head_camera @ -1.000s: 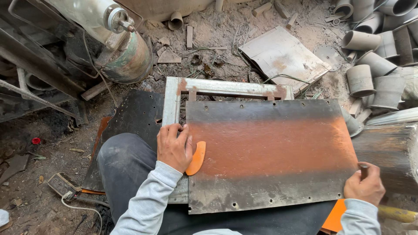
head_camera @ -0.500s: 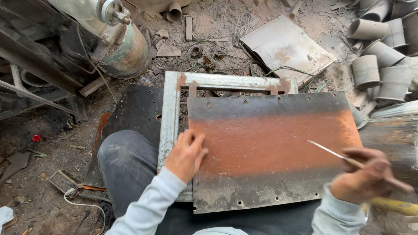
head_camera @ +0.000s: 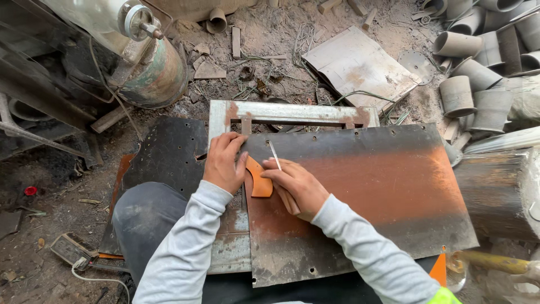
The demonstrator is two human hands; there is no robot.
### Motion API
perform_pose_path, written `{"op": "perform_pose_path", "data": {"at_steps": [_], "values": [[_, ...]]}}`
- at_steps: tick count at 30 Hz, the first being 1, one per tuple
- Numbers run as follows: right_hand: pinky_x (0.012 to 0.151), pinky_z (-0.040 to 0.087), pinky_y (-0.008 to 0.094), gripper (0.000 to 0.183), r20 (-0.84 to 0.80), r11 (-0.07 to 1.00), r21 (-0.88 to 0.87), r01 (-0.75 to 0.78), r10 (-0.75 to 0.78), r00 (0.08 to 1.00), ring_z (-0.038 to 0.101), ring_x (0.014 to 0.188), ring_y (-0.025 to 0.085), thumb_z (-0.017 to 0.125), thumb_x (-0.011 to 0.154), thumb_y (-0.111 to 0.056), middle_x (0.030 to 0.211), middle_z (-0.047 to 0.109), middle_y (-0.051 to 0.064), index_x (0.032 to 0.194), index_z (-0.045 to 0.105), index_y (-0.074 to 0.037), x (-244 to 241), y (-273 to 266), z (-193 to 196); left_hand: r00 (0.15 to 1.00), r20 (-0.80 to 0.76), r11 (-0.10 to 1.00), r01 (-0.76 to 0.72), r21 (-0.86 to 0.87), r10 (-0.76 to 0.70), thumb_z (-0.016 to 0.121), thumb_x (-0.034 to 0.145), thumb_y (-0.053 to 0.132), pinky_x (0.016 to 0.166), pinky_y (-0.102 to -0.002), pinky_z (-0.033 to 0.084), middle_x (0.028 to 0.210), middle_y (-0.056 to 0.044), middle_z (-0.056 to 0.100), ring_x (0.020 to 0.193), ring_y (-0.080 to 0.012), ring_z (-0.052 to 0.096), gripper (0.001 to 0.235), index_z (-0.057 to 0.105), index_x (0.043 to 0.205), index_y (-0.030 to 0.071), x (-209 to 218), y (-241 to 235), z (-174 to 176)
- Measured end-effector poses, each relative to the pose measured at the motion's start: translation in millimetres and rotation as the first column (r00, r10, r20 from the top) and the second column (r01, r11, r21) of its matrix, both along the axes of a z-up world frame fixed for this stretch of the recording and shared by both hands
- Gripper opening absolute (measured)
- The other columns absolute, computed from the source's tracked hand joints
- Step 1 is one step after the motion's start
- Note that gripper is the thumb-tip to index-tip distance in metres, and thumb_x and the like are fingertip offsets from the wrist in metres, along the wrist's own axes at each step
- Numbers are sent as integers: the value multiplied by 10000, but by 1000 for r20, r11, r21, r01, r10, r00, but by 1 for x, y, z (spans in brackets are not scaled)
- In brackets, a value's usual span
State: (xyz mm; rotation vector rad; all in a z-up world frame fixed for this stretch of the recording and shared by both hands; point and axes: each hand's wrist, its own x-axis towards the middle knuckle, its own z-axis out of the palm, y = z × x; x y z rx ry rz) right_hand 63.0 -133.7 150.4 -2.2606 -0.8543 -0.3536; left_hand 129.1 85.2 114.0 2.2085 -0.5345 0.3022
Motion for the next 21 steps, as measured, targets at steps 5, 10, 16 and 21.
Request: {"op": "perform_pose_path", "data": {"at_steps": [5,10,16,21], "values": [[1055,468,486,370,66,908,-263,325,-320,945,601,1191,427,658,881,32,1249,647,269,1249,622,9,80,-14,2,1000,-3,999,-4,33,4,712,821,18,1035,-457,447,1244,-186,603,1177,-391,547,412,617,1219,-24,-3,1,-7],[949,570,428,266,-288,990,-32,134,-138,948,686,1100,393,579,932,-38,1221,693,211,1191,606,-93,42,15,-2,1000,-14,1000,13,12,-13,711,828,24,1028,-456,450,1249,-182,603,1169,-390,555,385,614,1199,-4,-1,4,-6],[927,560,449,284,-81,979,22,203,-201,976,682,1048,398,567,885,48,1206,674,210,1157,616,-19,51,-8,-6,1000,-7,998,19,66,-19,706,838,30,1029,-446,461,1232,-169,615,1174,-378,572,374,627,1204,23,-4,2,-3],[1073,491,495,251,-45,999,-33,-19,18,999,640,1204,456,587,923,34,1291,650,238,1170,591,-5,54,6,-20,998,-56,999,6,41,-4,706,846,36,1025,-468,454,1247,-203,604,1164,-401,562,488,559,1308,-14,-2,3,-5]]}}
